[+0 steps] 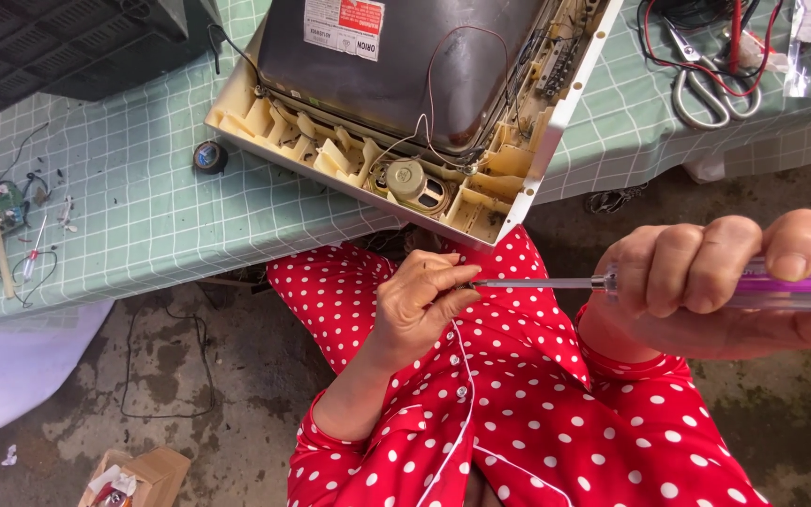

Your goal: Repairing a CRT television by unscrewing internal components and routing cables.

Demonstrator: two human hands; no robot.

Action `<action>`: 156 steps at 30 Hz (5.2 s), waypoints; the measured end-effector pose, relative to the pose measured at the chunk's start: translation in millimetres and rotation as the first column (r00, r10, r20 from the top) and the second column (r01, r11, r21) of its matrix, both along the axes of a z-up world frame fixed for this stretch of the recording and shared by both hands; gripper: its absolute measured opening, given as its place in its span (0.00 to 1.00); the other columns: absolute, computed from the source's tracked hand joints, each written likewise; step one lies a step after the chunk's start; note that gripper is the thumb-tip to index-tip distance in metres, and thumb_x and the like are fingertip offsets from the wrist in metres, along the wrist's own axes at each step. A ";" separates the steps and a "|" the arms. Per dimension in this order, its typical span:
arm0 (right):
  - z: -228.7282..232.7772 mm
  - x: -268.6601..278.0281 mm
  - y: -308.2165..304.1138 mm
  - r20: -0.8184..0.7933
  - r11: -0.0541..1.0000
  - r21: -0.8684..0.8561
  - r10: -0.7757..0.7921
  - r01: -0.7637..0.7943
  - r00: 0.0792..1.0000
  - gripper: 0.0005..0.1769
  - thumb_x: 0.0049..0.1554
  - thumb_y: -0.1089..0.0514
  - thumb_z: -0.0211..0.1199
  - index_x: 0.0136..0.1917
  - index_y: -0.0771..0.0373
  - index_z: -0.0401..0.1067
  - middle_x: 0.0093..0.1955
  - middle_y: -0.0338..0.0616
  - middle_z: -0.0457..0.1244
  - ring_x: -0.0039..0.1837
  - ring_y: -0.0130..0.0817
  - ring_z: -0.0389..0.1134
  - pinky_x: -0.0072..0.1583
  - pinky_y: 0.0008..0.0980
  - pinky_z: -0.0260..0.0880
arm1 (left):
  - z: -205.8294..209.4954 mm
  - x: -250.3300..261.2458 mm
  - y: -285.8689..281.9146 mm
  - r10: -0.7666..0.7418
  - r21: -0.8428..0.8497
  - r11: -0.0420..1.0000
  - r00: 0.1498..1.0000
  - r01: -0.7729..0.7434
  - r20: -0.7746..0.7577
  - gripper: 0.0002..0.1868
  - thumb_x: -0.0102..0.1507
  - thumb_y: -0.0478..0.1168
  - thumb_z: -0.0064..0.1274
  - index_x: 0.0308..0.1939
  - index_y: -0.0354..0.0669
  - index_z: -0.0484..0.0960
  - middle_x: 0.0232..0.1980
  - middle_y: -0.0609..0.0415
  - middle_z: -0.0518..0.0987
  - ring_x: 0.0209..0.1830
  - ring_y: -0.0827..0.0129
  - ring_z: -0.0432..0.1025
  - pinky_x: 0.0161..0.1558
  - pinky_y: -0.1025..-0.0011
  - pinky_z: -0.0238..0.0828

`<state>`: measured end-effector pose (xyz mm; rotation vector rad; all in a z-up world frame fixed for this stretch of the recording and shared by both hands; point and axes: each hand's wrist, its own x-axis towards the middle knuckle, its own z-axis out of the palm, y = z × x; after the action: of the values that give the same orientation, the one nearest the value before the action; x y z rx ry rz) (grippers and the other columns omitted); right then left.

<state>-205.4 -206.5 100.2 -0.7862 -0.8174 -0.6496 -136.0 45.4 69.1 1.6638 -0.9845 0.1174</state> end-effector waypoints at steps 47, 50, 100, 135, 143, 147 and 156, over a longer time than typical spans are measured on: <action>19.9 13.2 24.9 0.065 0.999 -0.036 0.008 -0.006 0.998 0.21 0.71 0.37 0.48 0.62 0.52 0.67 0.33 0.28 0.60 0.27 0.17 0.59 0.28 0.21 0.63 | -38.6 -1.9 17.4 -0.448 -0.470 0.868 0.662 0.160 -0.601 0.10 0.65 0.30 0.58 0.51 0.36 0.84 0.44 0.52 0.82 0.40 0.72 0.79 0.49 0.81 0.80; 15.7 22.4 26.0 0.056 0.998 -0.039 -0.044 0.046 0.997 0.24 0.69 0.33 0.44 0.61 0.51 0.66 0.33 0.30 0.61 0.27 0.18 0.63 0.28 0.22 0.66 | -44.1 1.4 13.3 -0.434 -0.462 0.876 0.648 0.141 -0.626 0.11 0.65 0.32 0.58 0.51 0.35 0.84 0.44 0.51 0.83 0.40 0.72 0.79 0.49 0.81 0.80; -95.8 173.5 -0.7 0.139 0.555 -0.630 -0.607 0.543 0.782 0.21 0.60 0.55 0.68 0.47 0.79 0.69 0.38 0.59 0.66 0.35 0.46 0.66 0.39 0.40 0.72 | -99.3 108.7 -9.8 0.383 -0.067 0.923 0.920 -0.379 0.076 0.08 0.67 0.34 0.57 0.49 0.38 0.87 0.36 0.51 0.84 0.36 0.62 0.78 0.55 0.59 0.75; -102.3 154.1 -8.5 -0.420 0.765 -0.627 -0.490 0.147 0.764 0.33 0.60 0.65 0.55 0.78 0.68 0.57 0.66 0.60 0.63 0.66 0.44 0.67 0.69 0.39 0.70 | -87.5 129.7 -88.6 0.249 -0.007 0.968 0.957 -0.251 0.149 0.20 0.56 0.36 0.62 0.52 0.46 0.80 0.40 0.60 0.82 0.42 0.65 0.77 0.57 0.64 0.69; -122.5 165.2 -7.8 -0.435 0.762 -0.602 -0.563 0.239 0.703 0.29 0.59 0.67 0.57 0.73 0.66 0.58 0.63 0.56 0.63 0.61 0.38 0.66 0.67 0.31 0.67 | -90.1 137.0 -102.9 0.343 -0.122 0.938 0.926 -0.326 0.161 0.16 0.59 0.43 0.61 0.45 0.39 0.76 0.39 0.54 0.79 0.40 0.61 0.76 0.54 0.61 0.73; -127.7 164.3 -11.0 -0.415 0.743 -0.629 -0.571 0.230 0.709 0.30 0.66 0.65 0.53 0.80 0.71 0.56 0.68 0.63 0.62 0.66 0.43 0.66 0.70 0.35 0.66 | -88.1 137.3 -102.9 0.315 -0.166 0.942 0.939 -0.292 0.134 0.09 0.60 0.37 0.60 0.40 0.37 0.79 0.37 0.53 0.81 0.37 0.61 0.75 0.51 0.64 0.72; -126.2 163.0 -7.9 -0.402 0.743 -0.641 -0.537 0.191 0.742 0.36 0.61 0.65 0.54 0.81 0.67 0.53 0.71 0.62 0.60 0.67 0.46 0.65 0.73 0.41 0.68 | -102.8 137.9 -105.3 0.292 -0.125 0.951 0.955 -0.284 0.049 0.14 0.60 0.43 0.60 0.45 0.43 0.76 0.39 0.57 0.77 0.41 0.64 0.73 0.58 0.61 0.72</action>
<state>-42.4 -214.4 -26.0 -1.6479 -0.2645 -0.4807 1.9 -59.9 -33.7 1.6948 -0.7625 0.4210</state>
